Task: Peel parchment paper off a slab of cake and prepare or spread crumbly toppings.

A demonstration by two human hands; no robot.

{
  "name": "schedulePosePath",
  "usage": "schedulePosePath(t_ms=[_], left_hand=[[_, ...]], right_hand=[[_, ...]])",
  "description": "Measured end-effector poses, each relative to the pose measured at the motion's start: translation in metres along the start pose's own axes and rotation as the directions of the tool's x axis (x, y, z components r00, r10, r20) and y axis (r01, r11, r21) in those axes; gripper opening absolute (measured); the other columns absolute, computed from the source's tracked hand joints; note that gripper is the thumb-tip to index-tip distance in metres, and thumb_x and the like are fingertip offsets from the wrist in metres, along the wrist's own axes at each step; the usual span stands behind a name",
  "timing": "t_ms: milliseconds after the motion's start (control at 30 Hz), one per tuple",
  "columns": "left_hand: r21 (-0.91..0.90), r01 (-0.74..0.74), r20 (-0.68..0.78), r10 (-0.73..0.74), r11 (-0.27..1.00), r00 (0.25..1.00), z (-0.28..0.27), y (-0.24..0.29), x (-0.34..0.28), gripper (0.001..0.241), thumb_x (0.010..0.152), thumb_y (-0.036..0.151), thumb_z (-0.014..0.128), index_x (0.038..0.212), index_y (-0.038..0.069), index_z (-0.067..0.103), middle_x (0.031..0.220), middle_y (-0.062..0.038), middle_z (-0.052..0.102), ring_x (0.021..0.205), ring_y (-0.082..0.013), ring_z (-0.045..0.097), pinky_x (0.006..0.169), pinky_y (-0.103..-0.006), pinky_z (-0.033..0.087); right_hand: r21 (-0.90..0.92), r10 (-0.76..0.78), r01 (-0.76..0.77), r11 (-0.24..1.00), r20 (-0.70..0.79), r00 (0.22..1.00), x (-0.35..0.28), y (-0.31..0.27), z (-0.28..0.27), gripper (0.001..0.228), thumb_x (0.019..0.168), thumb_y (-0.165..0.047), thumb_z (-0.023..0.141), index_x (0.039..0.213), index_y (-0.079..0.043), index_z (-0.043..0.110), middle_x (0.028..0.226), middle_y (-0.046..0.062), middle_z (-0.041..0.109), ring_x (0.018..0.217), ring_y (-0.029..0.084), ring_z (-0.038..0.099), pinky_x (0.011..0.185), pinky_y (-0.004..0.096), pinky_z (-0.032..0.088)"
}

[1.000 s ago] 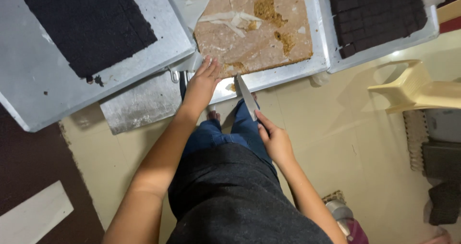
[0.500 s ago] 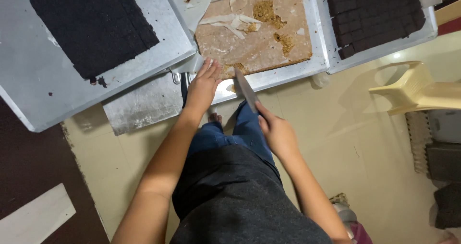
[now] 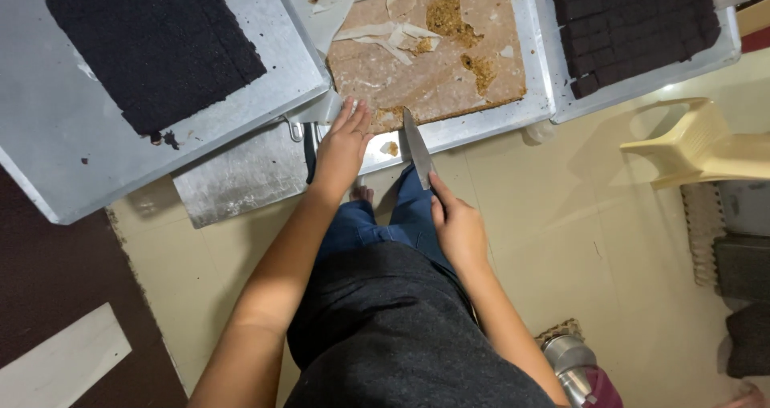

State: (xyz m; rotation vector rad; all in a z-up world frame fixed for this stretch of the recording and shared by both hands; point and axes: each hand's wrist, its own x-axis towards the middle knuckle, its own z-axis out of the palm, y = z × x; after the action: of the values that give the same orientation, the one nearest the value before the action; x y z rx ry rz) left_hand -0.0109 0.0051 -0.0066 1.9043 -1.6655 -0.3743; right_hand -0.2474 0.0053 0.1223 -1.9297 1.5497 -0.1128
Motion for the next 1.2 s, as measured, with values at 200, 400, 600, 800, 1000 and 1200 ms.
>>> schedulePosePath(t_ms=[200,400,600,800,1000,1200], left_hand=[[0.027,-0.002,0.002,0.002,1.000,1.000,-0.002,0.001,0.000,0.045,0.097,0.018,0.068,0.138,0.001,0.064,0.151,-0.011,0.056,0.148,-0.0298,0.040,0.116,-0.0363,0.041],[-0.009,0.005,-0.007,-0.005,1.000,1.000,0.003,-0.002,-0.001,0.046,0.095,0.017,0.069,0.139,0.001,0.064,0.151,-0.011,0.055,0.148,-0.0306,0.040,0.116,-0.0368,0.040],[0.002,-0.010,-0.025,0.010,1.000,1.000,0.007,-0.005,-0.002,0.047,0.096,0.016,0.070,0.139,0.001,0.064,0.152,-0.011,0.055,0.149,-0.0311,0.040,0.118,-0.0371,0.039],[0.026,-0.011,-0.008,0.011,1.000,1.000,0.008,-0.005,-0.002,0.048,0.094,0.017,0.070,0.139,0.001,0.064,0.152,-0.011,0.055,0.148,-0.0310,0.040,0.118,-0.0365,0.039],[0.056,-0.023,-0.006,0.023,0.998,1.000,0.010,-0.006,-0.001,0.048,0.094,0.018,0.070,0.139,0.001,0.064,0.152,-0.010,0.055,0.148,-0.0303,0.041,0.118,-0.0362,0.039],[0.011,-0.030,-0.025,0.030,0.999,0.999,0.005,-0.003,0.001,0.047,0.095,0.016,0.070,0.140,0.002,0.064,0.154,-0.011,0.054,0.149,-0.0310,0.041,0.118,-0.0363,0.040]], right_hand=[[-0.177,-0.001,-0.016,0.984,-0.093,0.996,-0.002,0.013,0.038,0.046,0.098,-0.025,0.061,0.143,-0.036,0.059,0.087,0.015,0.069,0.079,0.039,0.068,0.069,0.051,0.053],[-0.156,-0.107,0.080,0.985,-0.175,0.979,0.005,0.043,0.070,0.051,0.098,-0.021,0.063,0.146,-0.037,0.056,0.086,0.011,0.067,0.075,0.035,0.067,0.068,0.048,0.054],[-0.092,-0.129,0.111,0.990,-0.215,0.968,0.015,0.048,0.083,0.049,0.098,-0.020,0.064,0.144,-0.036,0.059,0.080,0.010,0.063,0.071,0.031,0.066,0.066,0.046,0.054],[-0.134,-0.198,0.172,0.976,-0.219,0.955,0.033,0.047,0.081,0.049,0.099,-0.019,0.065,0.145,-0.034,0.059,0.081,0.012,0.062,0.071,0.034,0.065,0.065,0.047,0.053],[-0.109,-0.182,0.165,0.980,-0.171,0.968,0.049,0.040,0.071,0.050,0.098,-0.019,0.065,0.145,-0.035,0.059,0.082,0.013,0.064,0.072,0.035,0.066,0.065,0.048,0.053],[-0.138,-0.231,0.209,0.968,-0.169,0.958,0.068,0.026,0.060,0.048,0.098,-0.020,0.065,0.144,-0.035,0.060,0.081,0.013,0.064,0.074,0.037,0.066,0.067,0.049,0.054]])
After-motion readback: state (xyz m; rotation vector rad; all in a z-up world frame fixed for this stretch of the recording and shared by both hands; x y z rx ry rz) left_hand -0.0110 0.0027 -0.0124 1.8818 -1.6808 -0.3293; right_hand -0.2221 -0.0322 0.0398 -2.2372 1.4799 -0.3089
